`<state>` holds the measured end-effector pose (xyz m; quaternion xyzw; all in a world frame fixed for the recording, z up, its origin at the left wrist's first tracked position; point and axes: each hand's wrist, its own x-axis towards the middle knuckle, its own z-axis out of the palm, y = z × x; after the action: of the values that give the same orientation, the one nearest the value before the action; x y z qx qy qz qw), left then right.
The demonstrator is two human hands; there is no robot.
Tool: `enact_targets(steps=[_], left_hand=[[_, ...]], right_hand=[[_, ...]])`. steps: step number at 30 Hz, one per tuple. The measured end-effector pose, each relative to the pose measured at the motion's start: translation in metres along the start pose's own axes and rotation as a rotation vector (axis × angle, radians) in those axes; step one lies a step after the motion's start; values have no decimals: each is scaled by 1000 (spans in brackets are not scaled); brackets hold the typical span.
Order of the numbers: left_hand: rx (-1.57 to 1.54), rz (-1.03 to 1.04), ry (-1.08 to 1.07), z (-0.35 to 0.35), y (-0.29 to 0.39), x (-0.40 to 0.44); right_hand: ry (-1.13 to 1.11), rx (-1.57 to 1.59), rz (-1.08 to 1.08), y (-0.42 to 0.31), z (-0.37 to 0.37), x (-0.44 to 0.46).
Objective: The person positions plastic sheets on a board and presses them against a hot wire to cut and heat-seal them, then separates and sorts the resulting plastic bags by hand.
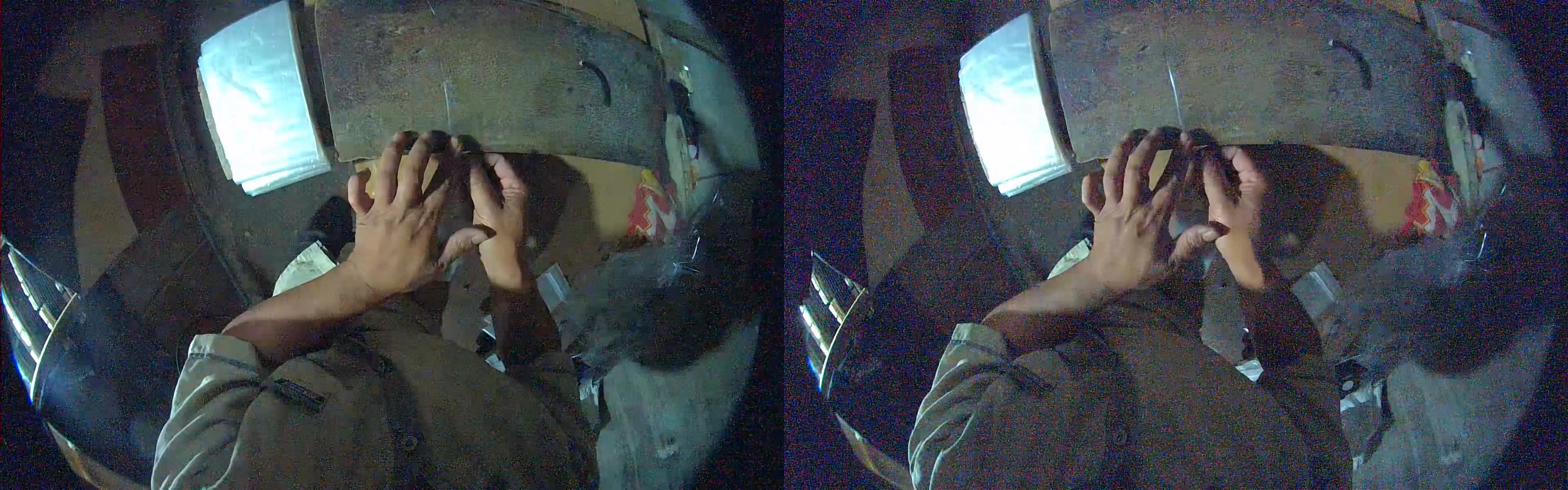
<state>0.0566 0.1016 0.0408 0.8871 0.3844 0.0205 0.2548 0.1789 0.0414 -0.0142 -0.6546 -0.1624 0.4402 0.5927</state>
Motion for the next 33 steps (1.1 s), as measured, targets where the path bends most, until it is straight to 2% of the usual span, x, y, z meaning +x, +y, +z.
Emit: enact_targets(steps=[3,5,6,9,12,13,14,16,17,19,20,22,25,33], left_hand=[[43,13,-7,1,-2,-1],[15,10,-10,1,-2,-1],[-11,10,-10,1,-2,-1],[13,-1,-28,4,-2,-2],[54,2,-4,2,-1,-1],[55,3,-3,2,-1,-1],[74,3,-13,2,-2,-1],[94,3,-25,2,-2,-2],[90,-1,-12,2,-2,-2],[85,-2,0,3,-1,-1],[100,-2,-5,3,-1,-1],[115,0,-7,2,0,0],[144,-17,-36,3,0,-1],[152,-2,-15,5,-1,-1]], right_hand=[[12,73,51,-14,0,-2],[-5,-180,-9,-19,-3,-1],[-6,-180,-8,-20,-4,-3],[78,-359,-205,-28,-9,-7],[100,-544,-312,-36,-17,-2],[138,-522,-370,-28,-23,3],[181,-577,-300,-33,-27,2],[287,-642,-445,-37,-38,18],[288,-641,-444,-43,-43,29],[476,-749,-568,-57,-53,54],[479,-747,-570,-63,-59,67],[547,-964,-594,-71,-70,91],[519,-1048,-546,-72,-83,110],[482,-1094,-578,-73,-90,115]])
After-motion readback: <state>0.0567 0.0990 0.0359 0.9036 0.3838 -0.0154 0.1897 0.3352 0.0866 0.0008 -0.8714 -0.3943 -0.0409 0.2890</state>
